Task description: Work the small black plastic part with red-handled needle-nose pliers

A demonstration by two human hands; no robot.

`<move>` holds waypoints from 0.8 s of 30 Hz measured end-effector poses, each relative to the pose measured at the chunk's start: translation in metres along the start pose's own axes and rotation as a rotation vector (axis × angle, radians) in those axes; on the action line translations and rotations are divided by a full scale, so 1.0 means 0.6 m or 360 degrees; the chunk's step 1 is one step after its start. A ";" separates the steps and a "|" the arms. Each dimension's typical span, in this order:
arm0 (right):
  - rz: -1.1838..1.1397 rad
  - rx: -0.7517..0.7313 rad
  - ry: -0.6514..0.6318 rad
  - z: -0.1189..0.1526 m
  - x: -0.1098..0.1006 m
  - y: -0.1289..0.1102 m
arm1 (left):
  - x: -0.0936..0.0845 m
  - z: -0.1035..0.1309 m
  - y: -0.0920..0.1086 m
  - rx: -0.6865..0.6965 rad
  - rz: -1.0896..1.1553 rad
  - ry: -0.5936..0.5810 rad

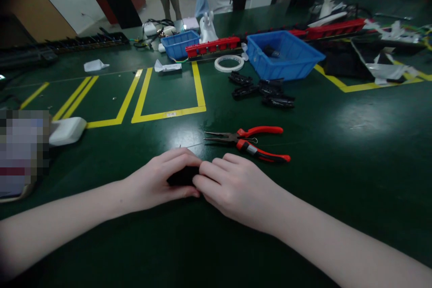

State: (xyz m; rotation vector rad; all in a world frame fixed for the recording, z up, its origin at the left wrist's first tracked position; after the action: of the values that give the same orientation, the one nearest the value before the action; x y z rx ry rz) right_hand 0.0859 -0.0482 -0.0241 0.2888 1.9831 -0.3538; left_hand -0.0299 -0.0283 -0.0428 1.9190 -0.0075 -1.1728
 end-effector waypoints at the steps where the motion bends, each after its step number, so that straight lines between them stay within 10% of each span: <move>1: 0.0001 -0.0011 0.0035 0.001 -0.004 0.001 | 0.000 0.001 0.000 0.0000 -0.0029 0.0006; 10: 0.0037 0.0048 0.0326 0.009 -0.036 0.042 | -0.009 0.001 0.006 0.0071 -0.0036 0.0119; 16: 0.0094 0.0497 0.0387 0.017 -0.030 0.132 | -0.016 0.002 0.009 0.0221 -0.0174 0.0209; 24: -0.0052 0.0753 0.0205 0.027 -0.006 0.178 | -0.013 0.001 0.008 0.0267 -0.0443 0.0266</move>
State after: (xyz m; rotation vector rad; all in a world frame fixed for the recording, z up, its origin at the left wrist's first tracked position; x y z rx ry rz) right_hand 0.1388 0.0449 -0.0398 0.5907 2.0117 -0.8460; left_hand -0.0330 -0.0285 -0.0341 2.2144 0.2663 -1.2189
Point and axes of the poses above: each hand's wrist, its own z-axis away from the middle knuckle, its own x-axis out of the palm, y = z × x, the point moved 7 cm from there along -z, towards the middle knuckle, and after that the axes turned 2 degrees about x, right-handed, at the moved point
